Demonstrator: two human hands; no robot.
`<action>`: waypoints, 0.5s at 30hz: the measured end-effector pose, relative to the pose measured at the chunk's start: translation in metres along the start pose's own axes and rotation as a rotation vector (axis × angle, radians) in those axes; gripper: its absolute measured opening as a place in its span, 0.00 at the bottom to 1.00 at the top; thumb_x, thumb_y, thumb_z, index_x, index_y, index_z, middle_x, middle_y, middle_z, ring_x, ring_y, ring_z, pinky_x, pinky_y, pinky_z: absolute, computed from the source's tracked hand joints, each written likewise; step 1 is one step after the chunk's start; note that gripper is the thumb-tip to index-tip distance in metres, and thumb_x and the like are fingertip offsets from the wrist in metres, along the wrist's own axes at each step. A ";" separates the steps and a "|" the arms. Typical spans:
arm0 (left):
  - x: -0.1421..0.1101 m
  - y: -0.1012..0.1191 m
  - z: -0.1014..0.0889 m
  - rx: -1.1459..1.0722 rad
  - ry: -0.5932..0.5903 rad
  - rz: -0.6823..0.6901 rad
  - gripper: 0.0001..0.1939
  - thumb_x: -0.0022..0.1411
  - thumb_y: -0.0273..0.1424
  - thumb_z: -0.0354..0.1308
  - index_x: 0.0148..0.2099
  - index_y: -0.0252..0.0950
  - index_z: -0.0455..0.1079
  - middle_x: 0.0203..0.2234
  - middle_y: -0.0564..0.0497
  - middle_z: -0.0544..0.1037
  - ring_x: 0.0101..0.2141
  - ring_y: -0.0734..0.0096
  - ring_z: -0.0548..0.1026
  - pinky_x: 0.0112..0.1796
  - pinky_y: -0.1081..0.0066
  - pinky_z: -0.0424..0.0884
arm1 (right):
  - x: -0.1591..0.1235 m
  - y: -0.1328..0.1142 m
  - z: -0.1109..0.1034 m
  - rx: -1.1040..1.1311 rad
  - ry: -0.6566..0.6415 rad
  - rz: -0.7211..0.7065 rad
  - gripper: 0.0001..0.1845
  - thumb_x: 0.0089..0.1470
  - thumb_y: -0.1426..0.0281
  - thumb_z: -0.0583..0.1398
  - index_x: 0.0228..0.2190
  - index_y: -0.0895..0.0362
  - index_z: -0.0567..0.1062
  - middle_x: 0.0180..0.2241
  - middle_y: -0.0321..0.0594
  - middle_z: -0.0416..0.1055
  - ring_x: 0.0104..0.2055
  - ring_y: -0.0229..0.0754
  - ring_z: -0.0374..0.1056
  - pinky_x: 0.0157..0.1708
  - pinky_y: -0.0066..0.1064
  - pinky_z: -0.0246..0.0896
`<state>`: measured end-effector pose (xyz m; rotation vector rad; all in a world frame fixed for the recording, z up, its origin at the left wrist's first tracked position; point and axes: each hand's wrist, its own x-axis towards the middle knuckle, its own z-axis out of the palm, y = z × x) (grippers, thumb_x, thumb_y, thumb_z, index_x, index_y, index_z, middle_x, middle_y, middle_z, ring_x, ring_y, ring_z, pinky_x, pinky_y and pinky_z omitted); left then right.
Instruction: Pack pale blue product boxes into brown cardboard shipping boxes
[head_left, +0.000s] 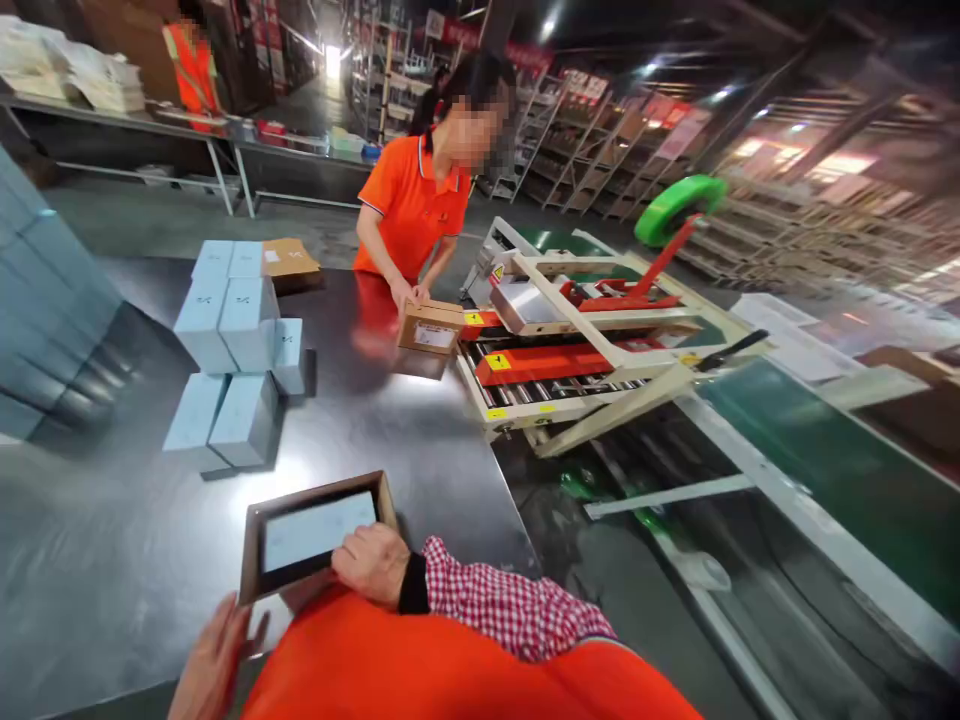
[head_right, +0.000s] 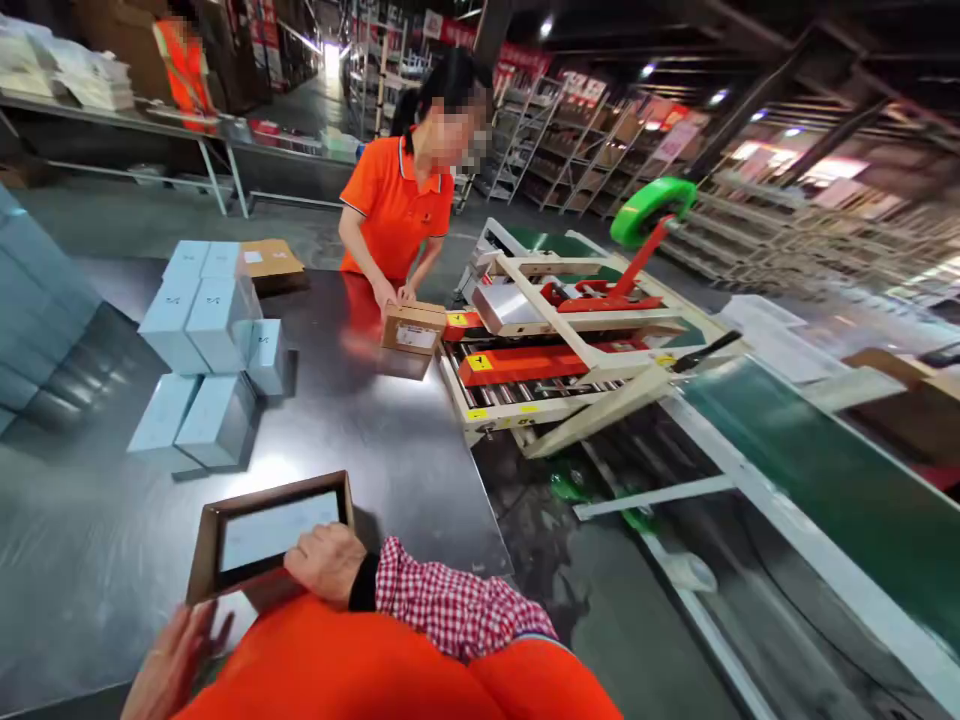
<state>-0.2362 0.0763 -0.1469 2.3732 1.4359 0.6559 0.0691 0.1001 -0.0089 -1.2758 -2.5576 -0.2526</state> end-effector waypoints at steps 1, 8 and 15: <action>0.000 0.002 -0.014 0.051 0.149 -0.106 0.23 0.64 0.39 0.42 0.57 0.32 0.58 0.50 0.35 0.69 0.50 0.45 0.69 0.50 0.50 0.67 | -0.006 -0.005 0.005 -0.001 0.027 0.004 0.11 0.58 0.66 0.56 0.26 0.57 0.65 0.22 0.35 0.63 0.25 0.38 0.60 0.23 0.32 0.48; 0.056 0.088 -0.070 -0.116 0.108 -0.074 0.40 0.59 0.43 0.53 0.67 0.38 0.39 0.61 0.39 0.54 0.56 0.48 0.62 0.53 0.53 0.66 | -0.011 0.007 -0.018 0.277 0.006 -0.033 0.07 0.58 0.70 0.53 0.37 0.57 0.70 0.30 0.38 0.69 0.33 0.39 0.63 0.31 0.29 0.58; 0.061 0.087 -0.052 -0.058 0.187 0.049 0.33 0.62 0.39 0.49 0.67 0.51 0.43 0.60 0.51 0.61 0.52 0.52 0.69 0.48 0.57 0.72 | -0.037 0.086 -0.009 1.027 0.014 0.816 0.30 0.55 0.67 0.58 0.57 0.61 0.59 0.55 0.54 0.60 0.55 0.46 0.61 0.49 0.39 0.62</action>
